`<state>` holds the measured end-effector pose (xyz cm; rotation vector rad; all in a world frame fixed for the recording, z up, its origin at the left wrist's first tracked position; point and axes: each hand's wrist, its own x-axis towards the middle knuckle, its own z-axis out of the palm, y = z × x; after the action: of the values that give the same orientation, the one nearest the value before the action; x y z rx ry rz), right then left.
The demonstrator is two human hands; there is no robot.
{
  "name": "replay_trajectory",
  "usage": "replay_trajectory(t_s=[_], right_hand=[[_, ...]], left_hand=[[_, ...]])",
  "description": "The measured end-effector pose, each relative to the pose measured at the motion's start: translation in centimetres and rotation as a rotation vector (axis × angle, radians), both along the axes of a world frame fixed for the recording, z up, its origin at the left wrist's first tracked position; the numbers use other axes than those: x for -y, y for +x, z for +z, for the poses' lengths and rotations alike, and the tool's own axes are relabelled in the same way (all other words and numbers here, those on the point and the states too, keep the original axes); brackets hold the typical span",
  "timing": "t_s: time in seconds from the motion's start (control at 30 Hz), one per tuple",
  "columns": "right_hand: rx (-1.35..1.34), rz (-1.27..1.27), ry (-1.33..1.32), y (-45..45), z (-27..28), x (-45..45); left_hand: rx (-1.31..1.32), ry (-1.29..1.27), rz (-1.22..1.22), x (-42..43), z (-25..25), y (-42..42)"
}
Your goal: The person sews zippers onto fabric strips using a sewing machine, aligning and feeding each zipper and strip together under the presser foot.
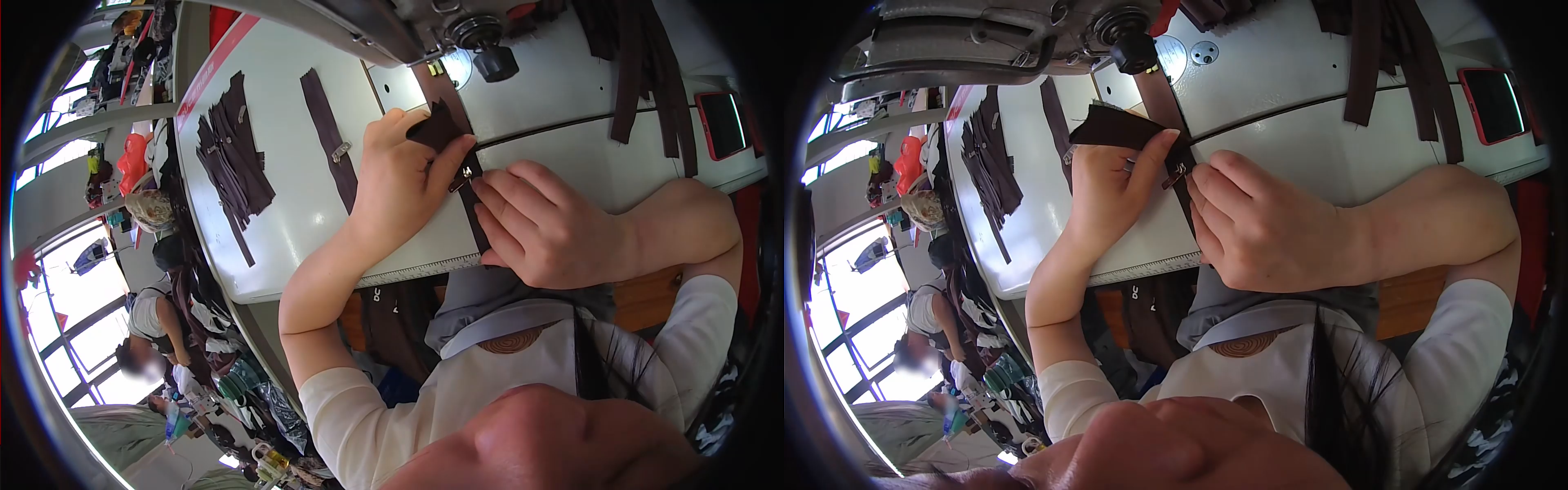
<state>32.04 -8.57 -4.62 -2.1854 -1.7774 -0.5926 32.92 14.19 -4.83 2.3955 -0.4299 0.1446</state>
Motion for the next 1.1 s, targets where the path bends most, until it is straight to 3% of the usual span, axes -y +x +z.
replay_trajectory(t_s=[0.07,0.17,0.3,0.77,1.1], right_hand=[[-0.009,-0.003,-0.004,0.0,0.0,0.0],[-0.031,-0.005,0.003,0.0,0.0,0.1],[-0.103,0.018,-0.076,-0.1,0.5,0.5],[-0.006,-0.009,-0.027,0.1,0.2,0.0],[-0.125,-0.044,0.057,1.4,0.1,-0.7]], left_hand=[[-0.028,0.073,-0.029,-0.2,0.5,-0.2],[0.206,0.138,-0.148,0.1,1.6,-0.4],[0.184,0.374,-0.213,0.1,3.5,-2.0],[0.184,0.415,-0.237,0.1,2.3,-2.9],[0.178,0.379,-0.212,-0.4,1.9,-1.5]])
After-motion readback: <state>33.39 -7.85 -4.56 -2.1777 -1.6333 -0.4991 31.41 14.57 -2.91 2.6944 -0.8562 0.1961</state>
